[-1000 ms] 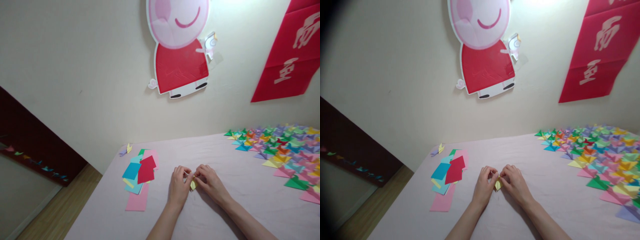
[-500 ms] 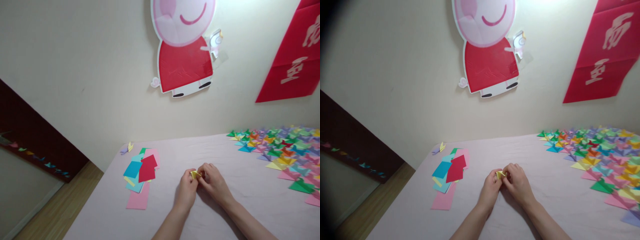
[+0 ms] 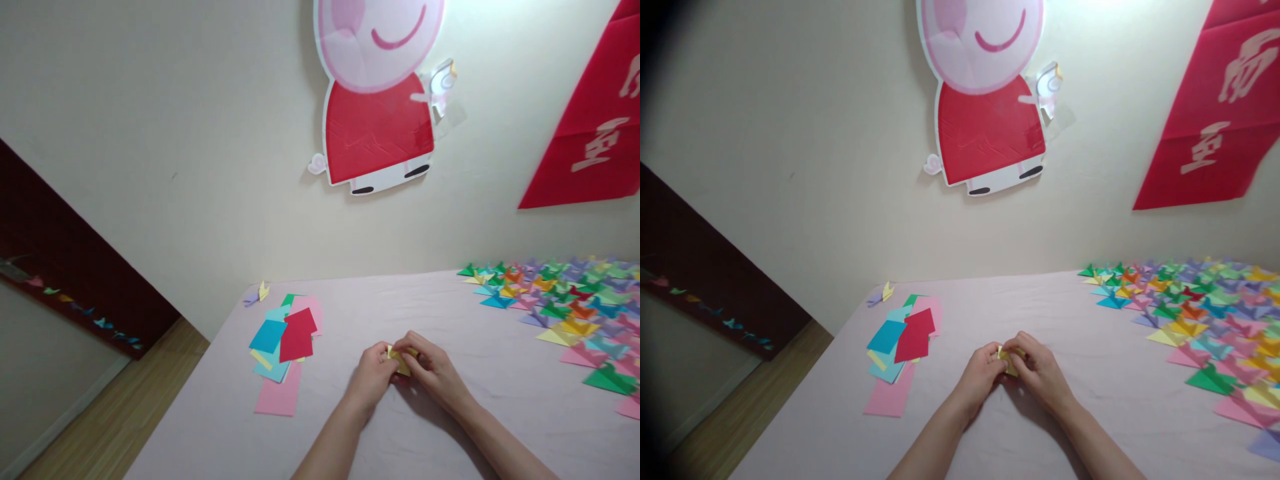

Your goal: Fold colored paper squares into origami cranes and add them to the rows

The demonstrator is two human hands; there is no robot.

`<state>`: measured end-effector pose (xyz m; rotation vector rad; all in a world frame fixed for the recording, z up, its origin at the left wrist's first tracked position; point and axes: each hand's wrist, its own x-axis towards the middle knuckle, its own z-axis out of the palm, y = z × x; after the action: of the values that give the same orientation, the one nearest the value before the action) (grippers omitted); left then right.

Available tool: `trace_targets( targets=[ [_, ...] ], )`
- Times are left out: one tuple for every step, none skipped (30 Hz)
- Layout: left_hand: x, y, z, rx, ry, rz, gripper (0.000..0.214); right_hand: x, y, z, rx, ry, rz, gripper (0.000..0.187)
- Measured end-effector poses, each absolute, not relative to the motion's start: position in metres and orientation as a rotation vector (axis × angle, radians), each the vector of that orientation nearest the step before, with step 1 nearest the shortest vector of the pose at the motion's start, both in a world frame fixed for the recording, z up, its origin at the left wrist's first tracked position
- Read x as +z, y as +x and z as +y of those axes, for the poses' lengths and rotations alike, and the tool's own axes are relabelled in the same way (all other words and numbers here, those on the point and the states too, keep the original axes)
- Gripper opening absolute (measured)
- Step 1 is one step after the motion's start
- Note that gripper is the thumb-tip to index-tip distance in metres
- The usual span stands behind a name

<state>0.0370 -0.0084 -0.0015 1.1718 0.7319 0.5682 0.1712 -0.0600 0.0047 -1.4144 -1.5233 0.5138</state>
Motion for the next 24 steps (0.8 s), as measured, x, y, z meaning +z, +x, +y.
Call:
trace_targets(
  targets=[
    [0.001, 0.036, -0.008, 0.569, 1.149, 0.711, 0.024, 0.006, 0.171, -0.06, 0.544, -1.422, -1.508, 0.022],
    [0.004, 0.035, -0.008, 0.566, 1.133, 0.695, 0.026, 0.007, 0.171, -0.06, 0.573, -1.429, -1.491, 0.024],
    [0.006, 0.034, -0.008, 0.561, 1.121, 0.682, 0.028, 0.008, 0.171, -0.06, 0.603, -1.434, -1.469, 0.026],
    [0.008, 0.033, -0.008, 0.555, 1.113, 0.67, 0.03, 0.008, 0.171, -0.06, 0.635, -1.436, -1.445, 0.028],
    [0.009, 0.032, -0.008, 0.549, 1.108, 0.659, 0.032, 0.008, 0.171, -0.06, 0.664, -1.434, -1.421, 0.029],
    [0.01, 0.032, -0.007, 0.544, 1.106, 0.65, 0.034, 0.008, 0.171, -0.06, 0.687, -1.428, -1.402, 0.03],
    [0.01, 0.031, -0.007, 0.541, 1.107, 0.644, 0.036, 0.007, 0.171, -0.06, 0.706, -1.418, -1.387, 0.03],
    [0.009, 0.031, -0.007, 0.542, 1.109, 0.642, 0.038, 0.006, 0.171, -0.06, 0.72, -1.408, -1.379, 0.029],
    [0.007, 0.031, -0.006, 0.546, 1.113, 0.644, 0.041, 0.005, 0.171, -0.06, 0.729, -1.401, -1.372, 0.028],
    [0.005, 0.032, -0.006, 0.555, 1.12, 0.652, 0.044, 0.004, 0.172, -0.059, 0.737, -1.393, -1.365, 0.028],
    [0.003, 0.033, -0.006, 0.567, 1.126, 0.663, 0.046, 0.004, 0.172, -0.059, 0.748, -1.388, -1.352, 0.027],
    [0.0, 0.034, -0.006, 0.581, 1.132, 0.676, 0.047, 0.004, 0.172, -0.059, 0.763, -1.384, -1.331, 0.027],
    [-0.002, 0.035, -0.007, 0.595, 1.137, 0.69, 0.048, 0.004, 0.173, -0.058, 0.778, -1.379, -1.299, 0.028],
    [-0.004, 0.036, -0.007, 0.608, 1.141, 0.703, 0.048, 0.005, 0.173, -0.058, 0.789, -1.374, -1.256, 0.028],
    [-0.006, 0.036, -0.008, 0.618, 1.144, 0.716, 0.047, 0.006, 0.173, -0.058, 0.799, -1.369, -1.207, 0.029],
    [-0.006, 0.037, -0.008, 0.625, 1.145, 0.727, 0.047, 0.006, 0.173, -0.058, 0.809, -1.366, -1.157, 0.03],
    [-0.006, 0.037, -0.009, 0.631, 1.145, 0.736, 0.046, 0.007, 0.173, -0.058, 0.82, -1.362, -1.111, 0.032],
    [-0.006, 0.037, -0.01, 0.634, 1.145, 0.745, 0.046, 0.008, 0.173, -0.059, 0.833, -1.357, -1.073, 0.033],
    [-0.005, 0.037, -0.01, 0.636, 1.145, 0.752, 0.046, 0.009, 0.172, -0.059, 0.847, -1.352, -1.049, 0.035],
    [-0.004, 0.037, -0.01, 0.636, 1.143, 0.758, 0.046, 0.01, 0.172, -0.059, 0.856, -1.344, -1.037, 0.036],
    [-0.003, 0.037, -0.011, 0.634, 1.143, 0.763, 0.047, 0.011, 0.171, -0.059, 0.86, -1.336, -1.033, 0.037],
    [-0.001, 0.037, -0.011, 0.63, 1.142, 0.768, 0.048, 0.011, 0.171, -0.059, 0.858, -1.328, -1.034, 0.039],
    [0.0, 0.037, -0.011, 0.624, 1.141, 0.774, 0.049, 0.011, 0.17, -0.059, 0.853, -1.322, -1.04, 0.04],
    [0.001, 0.037, -0.012, 0.617, 1.139, 0.783, 0.05, 0.011, 0.171, -0.059, 0.846, -1.319, -1.048, 0.04]
  ],
)
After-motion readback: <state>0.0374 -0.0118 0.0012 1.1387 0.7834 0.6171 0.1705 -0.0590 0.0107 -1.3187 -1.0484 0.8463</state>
